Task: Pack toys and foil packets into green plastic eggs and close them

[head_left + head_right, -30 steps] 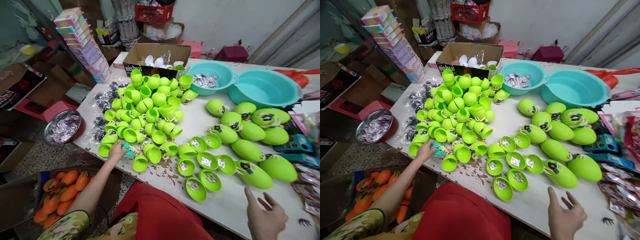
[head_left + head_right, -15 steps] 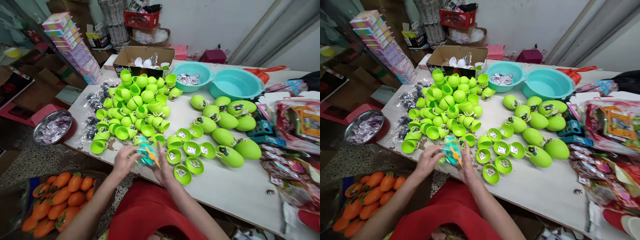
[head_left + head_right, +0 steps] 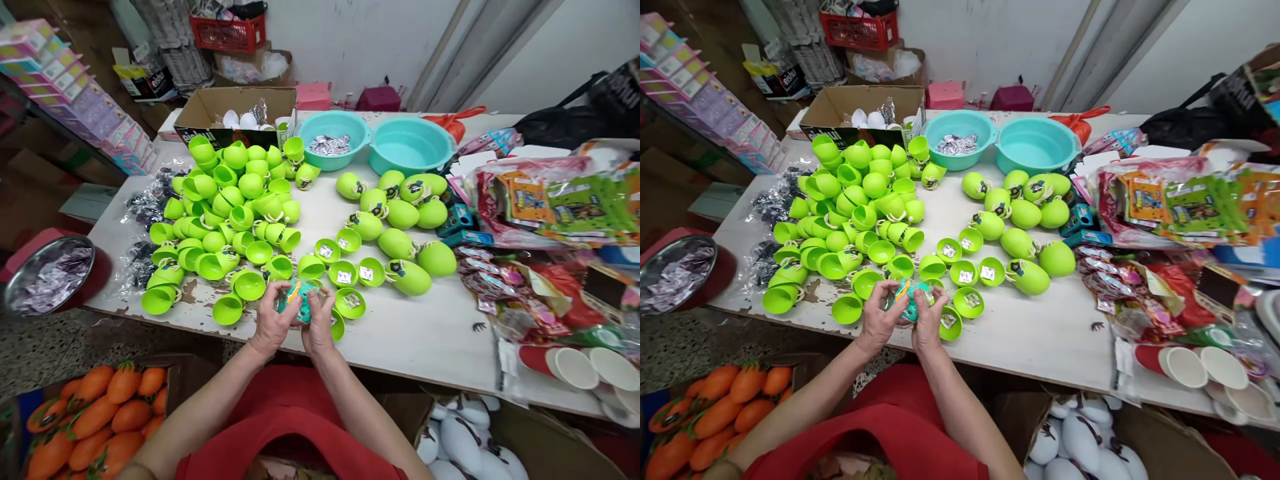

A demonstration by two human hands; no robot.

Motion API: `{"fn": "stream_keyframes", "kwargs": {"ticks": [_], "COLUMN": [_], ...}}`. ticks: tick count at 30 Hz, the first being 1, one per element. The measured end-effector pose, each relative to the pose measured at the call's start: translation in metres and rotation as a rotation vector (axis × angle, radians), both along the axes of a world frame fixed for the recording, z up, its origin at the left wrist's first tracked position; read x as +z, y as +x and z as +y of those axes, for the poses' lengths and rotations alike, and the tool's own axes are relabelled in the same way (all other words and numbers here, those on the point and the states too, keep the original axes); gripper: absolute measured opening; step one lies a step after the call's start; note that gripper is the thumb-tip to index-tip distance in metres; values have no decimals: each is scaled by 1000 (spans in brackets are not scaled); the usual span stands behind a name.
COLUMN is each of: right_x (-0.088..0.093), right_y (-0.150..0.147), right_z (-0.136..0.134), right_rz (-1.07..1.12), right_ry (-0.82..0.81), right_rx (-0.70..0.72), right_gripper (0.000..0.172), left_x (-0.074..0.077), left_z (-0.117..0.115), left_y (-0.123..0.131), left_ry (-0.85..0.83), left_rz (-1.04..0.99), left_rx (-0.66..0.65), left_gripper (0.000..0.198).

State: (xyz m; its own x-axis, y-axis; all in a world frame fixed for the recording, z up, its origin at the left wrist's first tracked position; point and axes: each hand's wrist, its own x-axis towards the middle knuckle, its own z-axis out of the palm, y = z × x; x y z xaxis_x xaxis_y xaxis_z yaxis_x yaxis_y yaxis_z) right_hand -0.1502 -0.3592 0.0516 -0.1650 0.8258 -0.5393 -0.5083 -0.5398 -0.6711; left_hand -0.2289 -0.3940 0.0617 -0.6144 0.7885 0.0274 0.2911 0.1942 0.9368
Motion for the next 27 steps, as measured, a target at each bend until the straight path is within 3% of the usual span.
{"fn": "stream_keyframes", "kwargs": {"ticks": [2, 7, 9, 12, 15, 17, 20, 25, 27], "right_x": [1, -3, -5, -5, -5, -6, -9, -15, -17], "right_y": [8, 13, 12, 13, 16, 17, 19, 24, 25], "right_z": [10, 22, 20, 14, 13, 16, 21, 9, -5], "right_rz": [-3, -142, -152, -142, -47, 3, -37, -33, -14], "right_ry": [16, 18, 17, 23, -45, -77, -77, -113, -106], "right_rx": [5, -26, -36, -36, -18, 12, -9, 37, 57], "right_gripper": [59, 34, 33, 32, 43, 41, 34, 37, 43], "left_x": [1, 3, 4, 5, 5, 3, -2, -8, -9], "left_z": [7, 14, 15, 16, 18, 22, 26, 17, 9], "left_y": [5, 22, 25, 23, 18, 17, 19, 18, 17], "left_ry": [-9, -39, -20, 15, 3, -1, 25, -83, -75], "left_rz": [-21, 216, 241, 174, 109, 95, 77, -222, -213], "left_rx": [-35, -7, -48, -74, -53, -53, -7, -109, 7], "left_gripper": [26, 53, 46, 19, 31, 36, 20, 27, 30]}}
